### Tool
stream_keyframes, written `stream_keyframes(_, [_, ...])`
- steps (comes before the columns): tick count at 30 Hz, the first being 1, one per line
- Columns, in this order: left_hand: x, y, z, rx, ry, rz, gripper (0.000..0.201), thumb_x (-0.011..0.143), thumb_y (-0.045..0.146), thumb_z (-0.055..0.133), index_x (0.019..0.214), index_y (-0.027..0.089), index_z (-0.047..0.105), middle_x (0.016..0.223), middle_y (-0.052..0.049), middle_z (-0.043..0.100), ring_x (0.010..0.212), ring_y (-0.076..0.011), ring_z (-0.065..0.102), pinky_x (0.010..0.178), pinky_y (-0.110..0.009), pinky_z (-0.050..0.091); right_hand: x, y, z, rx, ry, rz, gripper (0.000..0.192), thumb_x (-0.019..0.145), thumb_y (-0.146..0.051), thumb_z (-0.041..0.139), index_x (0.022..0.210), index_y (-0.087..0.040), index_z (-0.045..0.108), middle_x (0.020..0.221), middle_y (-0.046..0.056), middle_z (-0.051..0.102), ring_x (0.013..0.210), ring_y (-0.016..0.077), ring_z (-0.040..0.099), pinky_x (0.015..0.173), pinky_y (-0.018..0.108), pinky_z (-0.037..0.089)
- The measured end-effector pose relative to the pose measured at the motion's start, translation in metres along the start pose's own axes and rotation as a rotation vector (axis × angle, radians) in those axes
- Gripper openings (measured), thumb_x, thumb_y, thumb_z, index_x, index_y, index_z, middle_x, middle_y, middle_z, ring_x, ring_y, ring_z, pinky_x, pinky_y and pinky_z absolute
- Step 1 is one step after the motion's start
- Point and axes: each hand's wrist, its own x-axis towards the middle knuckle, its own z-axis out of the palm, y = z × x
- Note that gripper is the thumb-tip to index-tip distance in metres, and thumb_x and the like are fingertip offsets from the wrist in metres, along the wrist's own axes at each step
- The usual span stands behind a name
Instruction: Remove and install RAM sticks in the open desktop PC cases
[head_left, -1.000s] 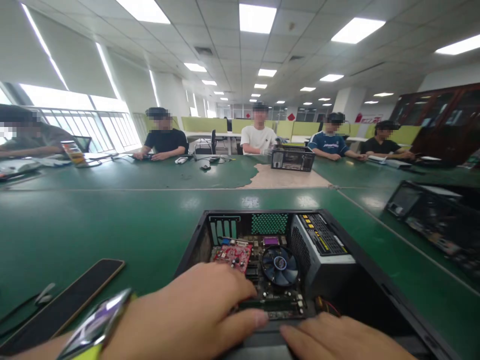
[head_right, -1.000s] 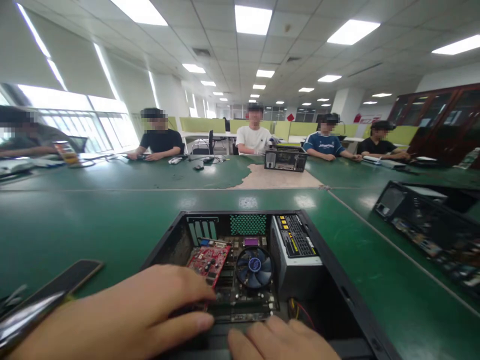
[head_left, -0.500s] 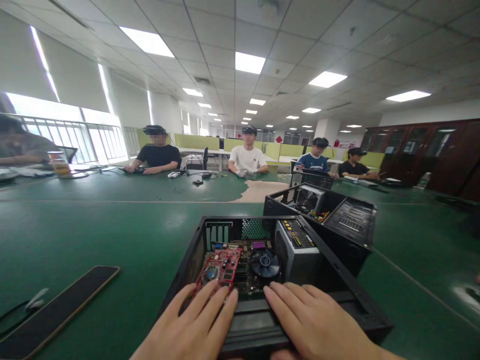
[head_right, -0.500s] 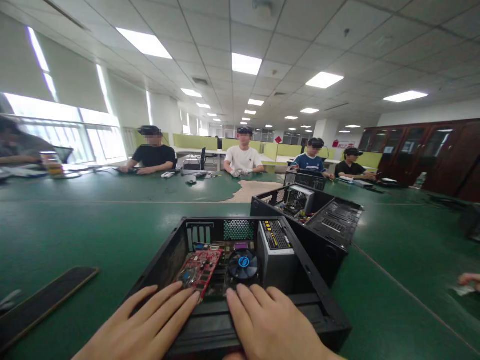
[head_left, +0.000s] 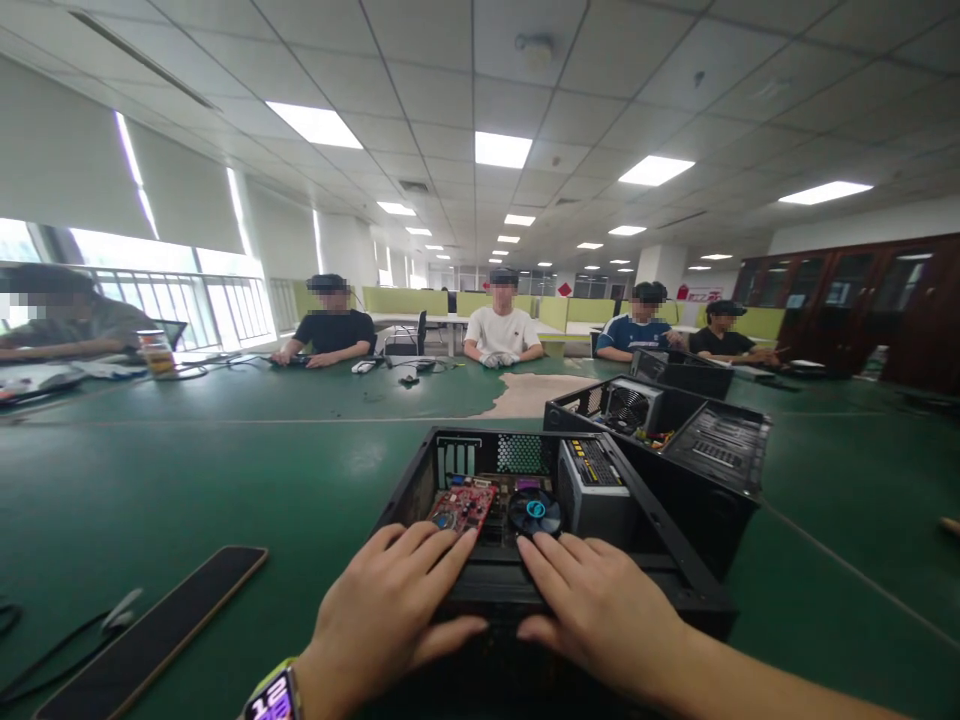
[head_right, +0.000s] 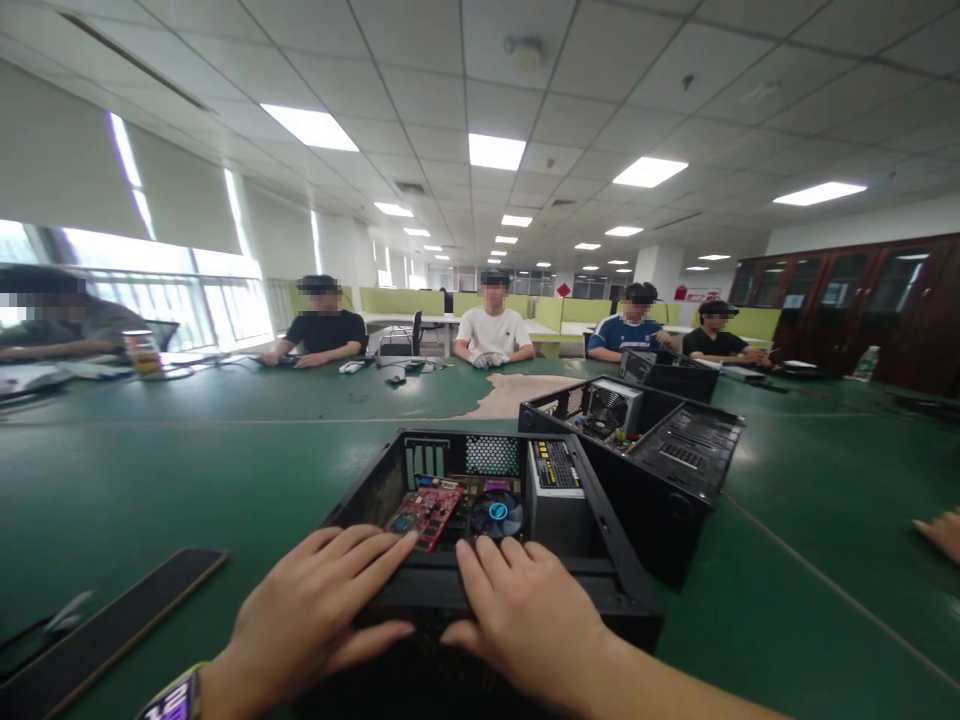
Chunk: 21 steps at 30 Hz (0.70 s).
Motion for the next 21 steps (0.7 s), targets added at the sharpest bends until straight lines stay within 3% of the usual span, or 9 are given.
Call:
stream_keyframes(9, [0.038,-0.032,0.044,-0.028,-0.16,-0.061,0.057,0.085,0.058,0.044,0.126,0.02,0.05,0.109,-0.007,0.064,0.092,-0.0247,0.058,0.074,-0.04,0.044,0.036,0.05,0.035,-0.054,0.021,0.012,0.06,0.088,-0.055,0.045,0.129,-0.012,0.047,0.116,0.013,0.061,0.093,0.0241,0.059,0.075,0.035,0.048])
stream_keyframes(15, [0.076,-0.04,0.076,-0.02,-0.153,-0.093,0.056,0.087,0.059,0.039,0.125,0.021,0.05,0.106,-0.008,0.064,0.092,-0.0244,0.056,0.075,-0.039,0.042,0.053,0.102,0.064,-0.107,0.055,-0.03,0.055,0.089,-0.052,0.045,0.129,-0.014,0.048,0.117,0.011,0.061,0.092,0.0226,0.06,0.074,0.034,0.048])
stream_keyframes(21, [0.101,-0.067,0.107,0.015,-0.136,-0.082,0.056,0.087,0.06,0.036,0.124,0.021,0.05,0.107,-0.009,0.063,0.093,-0.0241,0.056,0.077,-0.039,0.04,0.084,0.136,0.091,-0.144,0.079,-0.037,0.053,0.091,-0.052,0.04,0.129,-0.016,0.049,0.118,0.01,0.061,0.091,0.0235,0.06,0.072,0.035,0.048])
